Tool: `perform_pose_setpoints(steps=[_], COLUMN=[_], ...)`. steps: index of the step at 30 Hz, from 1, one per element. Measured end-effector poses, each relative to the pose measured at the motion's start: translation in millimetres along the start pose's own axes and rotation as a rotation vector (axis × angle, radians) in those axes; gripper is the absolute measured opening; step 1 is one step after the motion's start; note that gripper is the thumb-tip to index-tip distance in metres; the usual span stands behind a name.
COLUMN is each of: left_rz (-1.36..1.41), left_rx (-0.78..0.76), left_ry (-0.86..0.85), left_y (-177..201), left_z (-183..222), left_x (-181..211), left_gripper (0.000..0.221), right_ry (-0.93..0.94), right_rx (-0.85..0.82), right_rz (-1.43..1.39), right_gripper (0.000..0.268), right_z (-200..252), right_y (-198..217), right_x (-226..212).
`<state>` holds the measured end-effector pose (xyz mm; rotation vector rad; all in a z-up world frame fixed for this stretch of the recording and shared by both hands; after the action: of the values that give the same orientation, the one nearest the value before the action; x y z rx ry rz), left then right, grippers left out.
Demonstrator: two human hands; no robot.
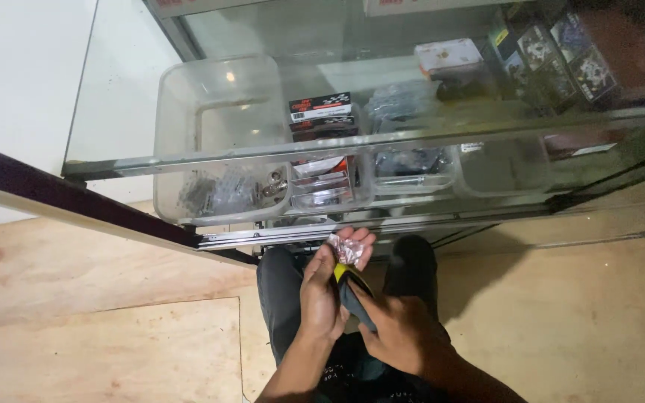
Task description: The person sits on the floor in front of a glass display cabinet and repeatedly wipes small packaged items with a yellow and black cloth. They pick up each item, wipe it, and place it back into a plastic bin on the cabinet shelf.
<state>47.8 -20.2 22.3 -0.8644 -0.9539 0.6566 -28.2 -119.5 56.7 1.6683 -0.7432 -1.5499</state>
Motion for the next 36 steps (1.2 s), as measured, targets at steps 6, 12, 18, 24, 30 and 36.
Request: perform_pose_setpoints(steps=[6, 12, 18, 24, 30, 36], left_rz=[0.064, 0.13, 0.17, 0.202, 0.163, 0.111], left_rx=[-0.075, -0.195, -0.163, -0.265, -0.101, -0.083], left_ry=[0.099, 0.152, 0.119, 0.169, 0.158, 0.1], left_y=[-0.2, -3.6, 3.1, -9.2, 10.7, 11.3], left_z=[1.2, -2.5, -5.9, 1.6, -4.4, -4.6], left_x=[-19.2, -18.2, -16.1, -18.1, -12.4, 1.9], left_gripper=[0.054, 0.063, 0.063, 0.064, 0.067, 0.037], right_ry=[-0.132, 0.226, 0.079, -0.093, 0.054, -0.039], right_rx=[0.092, 0.373, -0.163, 0.043, -0.114, -0.373], right_rz=[-0.037, 0.119, -0.315, -0.273, -0.27, -0.575], right_gripper=[0.081, 0.074, 0.051, 0.065, 0.065, 0.012], right_z=[-1.6, -11.8, -12.9, -18.2, -17.4, -2.9], right_y=[13.6, 8.7, 13.8, 19.7, -10.8, -13.0], right_x=[28.0, -1.1, 10.7, 20.2, 9.0, 39.5])
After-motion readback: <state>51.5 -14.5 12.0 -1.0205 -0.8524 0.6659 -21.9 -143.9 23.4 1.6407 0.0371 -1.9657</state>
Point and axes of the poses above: each hand's wrist, its own z-axis away from the middle knuckle, its own y-axis out of the back of the hand, x = y × z, the point moved 5 cm from there along -z, towards the middle knuckle, and after that the axes turned 7 degrees about x, right-handed, at the moved point
